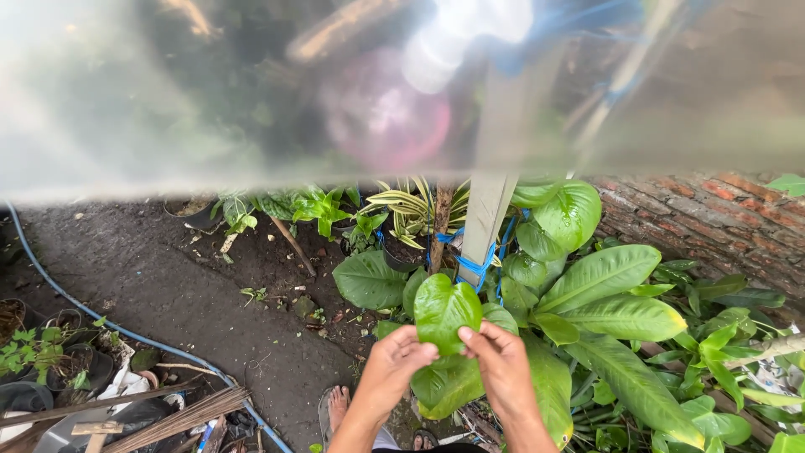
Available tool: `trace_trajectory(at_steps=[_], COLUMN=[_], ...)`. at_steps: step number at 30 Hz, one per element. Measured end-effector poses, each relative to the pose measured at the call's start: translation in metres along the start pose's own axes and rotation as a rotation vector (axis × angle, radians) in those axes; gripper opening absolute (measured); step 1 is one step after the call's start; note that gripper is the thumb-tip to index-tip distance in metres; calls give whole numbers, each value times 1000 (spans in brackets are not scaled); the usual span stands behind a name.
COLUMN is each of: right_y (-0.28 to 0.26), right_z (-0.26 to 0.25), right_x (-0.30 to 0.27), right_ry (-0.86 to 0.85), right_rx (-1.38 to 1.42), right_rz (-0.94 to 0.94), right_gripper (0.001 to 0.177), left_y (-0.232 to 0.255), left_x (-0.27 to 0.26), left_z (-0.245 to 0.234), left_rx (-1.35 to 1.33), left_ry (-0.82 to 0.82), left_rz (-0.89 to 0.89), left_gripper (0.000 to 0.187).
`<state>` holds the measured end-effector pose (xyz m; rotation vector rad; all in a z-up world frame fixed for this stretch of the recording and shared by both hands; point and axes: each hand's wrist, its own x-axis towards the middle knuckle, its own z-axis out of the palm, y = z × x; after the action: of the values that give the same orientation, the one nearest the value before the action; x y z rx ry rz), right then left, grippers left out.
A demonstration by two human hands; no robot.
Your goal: Inspecting plant leaves for health and spraying them with a liquid from a spray bottle.
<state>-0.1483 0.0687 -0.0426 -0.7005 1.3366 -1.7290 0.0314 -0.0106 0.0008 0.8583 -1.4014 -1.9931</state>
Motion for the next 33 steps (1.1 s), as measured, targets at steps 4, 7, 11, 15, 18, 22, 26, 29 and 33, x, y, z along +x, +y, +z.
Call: trace_trajectory(at_steps=[4,7,11,15,18,22,26,29,33], right_y=[-4,-10,-6,2,-1,2,4,6,4], right_z=[6,10,8,11,15,15,16,15,17], right_x=[-7,-13,-9,-4,-4,5,2,2,1], right_ry=[-31,-14,77,136,131,151,166,167,187], right_rx=[2,3,-67,-45,44,-51,12,9,2], right_rz=[-2,69,-52,-51,-54,-101,-101,-112,-148], right_gripper=[16,20,25,25,18,27,25,24,21], left_y=[-20,-19,-8,-11,-6,-3,-6,-8,-13], left_x=[10,6,1,4,4,6,4,4,4], left_z=[10,13,18,15,12,10,10,8,5], left_rx=[-68,-30,249,313,285,318,257,207,71], left_ry=[45,46,82,116,95,100,101,98,112], left_rz=[129,132,45,17,44,24,12,-9,-40], left_gripper=[20,19,13,24,15,25,20,19,15])
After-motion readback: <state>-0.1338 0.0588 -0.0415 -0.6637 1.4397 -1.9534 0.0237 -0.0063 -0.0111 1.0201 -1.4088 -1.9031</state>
